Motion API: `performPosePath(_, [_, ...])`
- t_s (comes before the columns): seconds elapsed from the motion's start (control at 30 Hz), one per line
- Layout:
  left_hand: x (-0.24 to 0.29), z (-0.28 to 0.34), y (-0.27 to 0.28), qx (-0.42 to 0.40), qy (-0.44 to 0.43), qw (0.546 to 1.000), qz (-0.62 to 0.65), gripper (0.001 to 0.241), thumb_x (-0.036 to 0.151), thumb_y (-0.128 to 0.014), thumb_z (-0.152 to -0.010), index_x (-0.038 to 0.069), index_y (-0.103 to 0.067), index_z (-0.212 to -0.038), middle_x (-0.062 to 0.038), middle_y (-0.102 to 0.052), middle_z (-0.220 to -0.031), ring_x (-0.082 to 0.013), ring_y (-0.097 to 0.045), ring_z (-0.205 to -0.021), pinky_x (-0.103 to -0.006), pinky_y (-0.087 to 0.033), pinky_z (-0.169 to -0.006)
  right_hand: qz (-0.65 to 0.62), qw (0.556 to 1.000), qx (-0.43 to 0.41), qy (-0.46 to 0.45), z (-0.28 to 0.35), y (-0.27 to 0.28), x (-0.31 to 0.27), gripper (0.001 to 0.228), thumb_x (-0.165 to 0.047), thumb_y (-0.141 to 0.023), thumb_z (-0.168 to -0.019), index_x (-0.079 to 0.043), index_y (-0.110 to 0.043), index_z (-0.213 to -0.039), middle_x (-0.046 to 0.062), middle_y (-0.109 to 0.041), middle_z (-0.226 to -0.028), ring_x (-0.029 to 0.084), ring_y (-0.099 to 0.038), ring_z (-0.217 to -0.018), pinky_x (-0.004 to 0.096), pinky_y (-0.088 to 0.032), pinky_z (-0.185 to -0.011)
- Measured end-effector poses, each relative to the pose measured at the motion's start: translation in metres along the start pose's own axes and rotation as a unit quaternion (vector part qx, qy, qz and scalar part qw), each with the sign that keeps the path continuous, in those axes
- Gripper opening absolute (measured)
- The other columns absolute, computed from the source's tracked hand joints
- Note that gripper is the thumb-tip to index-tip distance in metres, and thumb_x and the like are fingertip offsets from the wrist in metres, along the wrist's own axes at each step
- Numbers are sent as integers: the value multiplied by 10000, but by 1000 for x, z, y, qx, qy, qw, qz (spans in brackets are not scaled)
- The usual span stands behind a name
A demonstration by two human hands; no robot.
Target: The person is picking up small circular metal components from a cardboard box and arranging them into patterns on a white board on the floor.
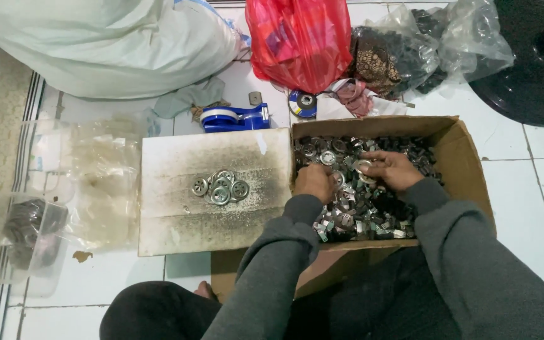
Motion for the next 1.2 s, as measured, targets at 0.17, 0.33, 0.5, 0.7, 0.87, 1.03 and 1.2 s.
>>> performPosePath(0.17, [11,16,12,-12,-31,997,74,196,168,-713,-983,41,-797,-1105,-234,-776,-992,-449,-745,-1048,-564,-657,-819,-18,998,-57,6,8,-14,-12,453,-42,-855,-858,76,-691,-1262,189,-779,-891,260,-772,-688,351,-657,-521])
performPosePath(0.33, [6,16,9,-16,-54,985,160,244,179,-803,-935,30,-791,-1128,-247,-771,-998,-485,-727,-1055,-603,-666,-806,37,992,-116,-28,12,-25,-9,273,-16,-878,-832,89,-766,-1058,225,-767,-773,284,-741,-575,366,-601,-441])
performPosePath(0.5, [4,12,12,29,-65,988,140,424,147,-808,-932,58,-696,-1332,-174,-789,-969,-446,-735,-1058,-635,-656,-889,51,996,-68,13,-6,-13,-3,226,-65,-857,-879,65,-776,-1045,241,-758,-799,309,-753,-651,384,-608,-447])
performPosePath(0.7, [15,24,18,78,-57,962,255,357,159,-678,-1049,47,-646,-1387,-198,-766,-1090,-450,-704,-1125,-608,-666,-850,42,998,-45,5,8,-21,-10,224,-57,-893,-828,63,-791,-988,224,-748,-790,292,-741,-660,377,-608,-439])
performPosePath(0.87, [26,37,34,36,-57,932,356,444,99,-767,-977,-39,-612,-1370,-288,-720,-1170,-462,-724,-1051,-489,-709,-815,-41,997,-66,-17,28,-33,-30,288,49,-821,-860,124,-730,-1123,330,-742,-861,451,-781,-776,552,-678,-604])
performPosePath(1.03, [18,34,36,42,-63,919,388,425,78,-735,-1014,-30,-585,-1397,-284,-712,-1176,-440,-716,-1086,-452,-712,-846,-49,995,-81,12,36,-48,-57,372,75,-787,-876,152,-693,-1227,313,-728,-887,511,-761,-895,619,-673,-738])
performPosePath(1.2, [2,50,68,120,-16,865,487,526,151,-952,-792,-11,-721,-1236,-236,-775,-1067,-288,-737,-1048,-396,-690,-849,-5,993,-74,89,40,-78,-90,394,55,-841,-846,94,-726,-1220,222,-729,-869,367,-786,-802,476,-704,-648])
Point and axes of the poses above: each hand's wrist, its own z-axis away from the middle knuckle, its own y-axis out of the back of the hand, x = y × z, the point moved 6 cm from there along -z, towards the middle knuckle
